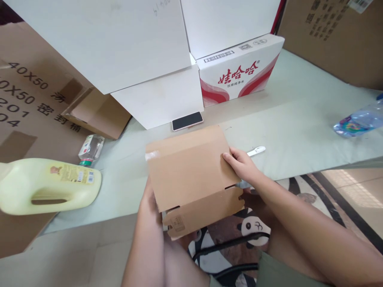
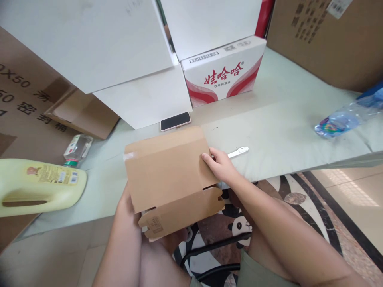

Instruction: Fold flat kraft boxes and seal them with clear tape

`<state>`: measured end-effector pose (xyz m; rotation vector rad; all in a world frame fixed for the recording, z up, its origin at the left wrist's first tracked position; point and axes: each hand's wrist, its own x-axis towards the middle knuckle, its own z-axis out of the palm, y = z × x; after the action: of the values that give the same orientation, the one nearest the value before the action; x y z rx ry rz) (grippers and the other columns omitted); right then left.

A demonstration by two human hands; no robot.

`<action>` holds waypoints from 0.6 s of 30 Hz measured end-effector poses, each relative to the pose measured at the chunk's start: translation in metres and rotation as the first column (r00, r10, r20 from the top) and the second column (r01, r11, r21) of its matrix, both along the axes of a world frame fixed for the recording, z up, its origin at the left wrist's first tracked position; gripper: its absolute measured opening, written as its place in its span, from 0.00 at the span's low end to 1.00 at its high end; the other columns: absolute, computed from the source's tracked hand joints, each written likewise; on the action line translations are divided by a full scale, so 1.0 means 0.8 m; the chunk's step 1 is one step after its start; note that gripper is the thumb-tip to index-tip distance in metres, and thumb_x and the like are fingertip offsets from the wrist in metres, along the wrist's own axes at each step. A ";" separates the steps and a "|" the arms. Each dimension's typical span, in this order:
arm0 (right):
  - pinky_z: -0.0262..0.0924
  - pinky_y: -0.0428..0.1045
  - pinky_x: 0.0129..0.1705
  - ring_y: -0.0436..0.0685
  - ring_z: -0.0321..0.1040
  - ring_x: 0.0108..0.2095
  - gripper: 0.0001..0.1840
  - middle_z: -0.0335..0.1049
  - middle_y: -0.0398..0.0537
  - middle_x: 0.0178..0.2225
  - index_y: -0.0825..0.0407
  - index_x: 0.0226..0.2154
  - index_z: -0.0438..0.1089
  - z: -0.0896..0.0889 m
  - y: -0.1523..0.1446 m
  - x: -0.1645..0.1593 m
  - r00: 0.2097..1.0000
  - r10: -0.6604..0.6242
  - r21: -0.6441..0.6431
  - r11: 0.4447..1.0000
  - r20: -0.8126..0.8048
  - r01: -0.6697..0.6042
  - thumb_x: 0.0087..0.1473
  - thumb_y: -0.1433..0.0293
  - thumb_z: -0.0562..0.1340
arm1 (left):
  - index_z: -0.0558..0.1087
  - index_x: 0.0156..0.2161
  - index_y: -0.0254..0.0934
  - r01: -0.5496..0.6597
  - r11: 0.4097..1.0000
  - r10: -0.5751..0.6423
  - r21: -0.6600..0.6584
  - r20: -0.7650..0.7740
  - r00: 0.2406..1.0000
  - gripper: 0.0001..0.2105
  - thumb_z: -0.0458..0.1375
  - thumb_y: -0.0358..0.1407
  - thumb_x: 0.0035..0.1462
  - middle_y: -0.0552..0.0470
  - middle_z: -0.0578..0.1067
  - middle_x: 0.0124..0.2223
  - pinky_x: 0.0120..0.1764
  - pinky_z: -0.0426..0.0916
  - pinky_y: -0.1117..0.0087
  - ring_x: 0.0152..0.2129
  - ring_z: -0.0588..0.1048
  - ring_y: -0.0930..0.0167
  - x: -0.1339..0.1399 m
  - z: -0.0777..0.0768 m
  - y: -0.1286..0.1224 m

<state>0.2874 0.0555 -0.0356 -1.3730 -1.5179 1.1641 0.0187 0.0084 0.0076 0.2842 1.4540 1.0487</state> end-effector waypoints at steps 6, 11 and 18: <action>0.60 0.52 0.39 0.59 0.66 0.37 0.20 0.68 0.49 0.34 0.49 0.24 0.60 0.002 0.004 -0.001 1.000 -0.009 0.124 0.992 0.015 0.007 0.56 0.52 0.55 | 0.73 0.29 0.36 -0.005 0.999 0.005 0.048 0.004 1.000 0.10 0.66 0.40 0.47 0.50 0.77 0.22 0.19 0.69 0.68 0.15 0.74 0.67 0.004 0.005 0.010; 0.58 0.51 0.35 0.57 0.63 0.32 0.20 0.65 0.44 0.28 0.49 0.26 0.61 0.004 0.002 -0.004 1.000 -0.024 0.016 1.000 -0.020 0.024 0.55 0.51 0.55 | 0.76 0.35 0.36 -0.017 0.996 0.007 0.083 0.123 0.992 0.23 0.63 0.56 0.48 0.48 0.79 0.26 0.25 0.72 0.65 0.22 0.78 0.63 -0.001 0.004 0.014; 0.49 0.49 0.30 0.54 0.56 0.27 0.21 0.59 0.41 0.23 0.48 0.23 0.56 0.004 0.001 -0.010 0.985 -0.163 -0.017 0.987 -0.051 0.162 0.53 0.49 0.57 | 0.77 0.40 0.37 0.032 0.982 -0.034 0.185 0.006 0.999 0.28 0.66 0.58 0.42 0.44 0.81 0.33 0.33 0.74 0.61 0.34 0.80 0.56 -0.024 -0.022 0.017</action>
<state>0.2793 0.0566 -0.0324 -1.4349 -1.3373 1.1008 -0.0003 0.0220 -0.0098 0.4341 1.3410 1.1582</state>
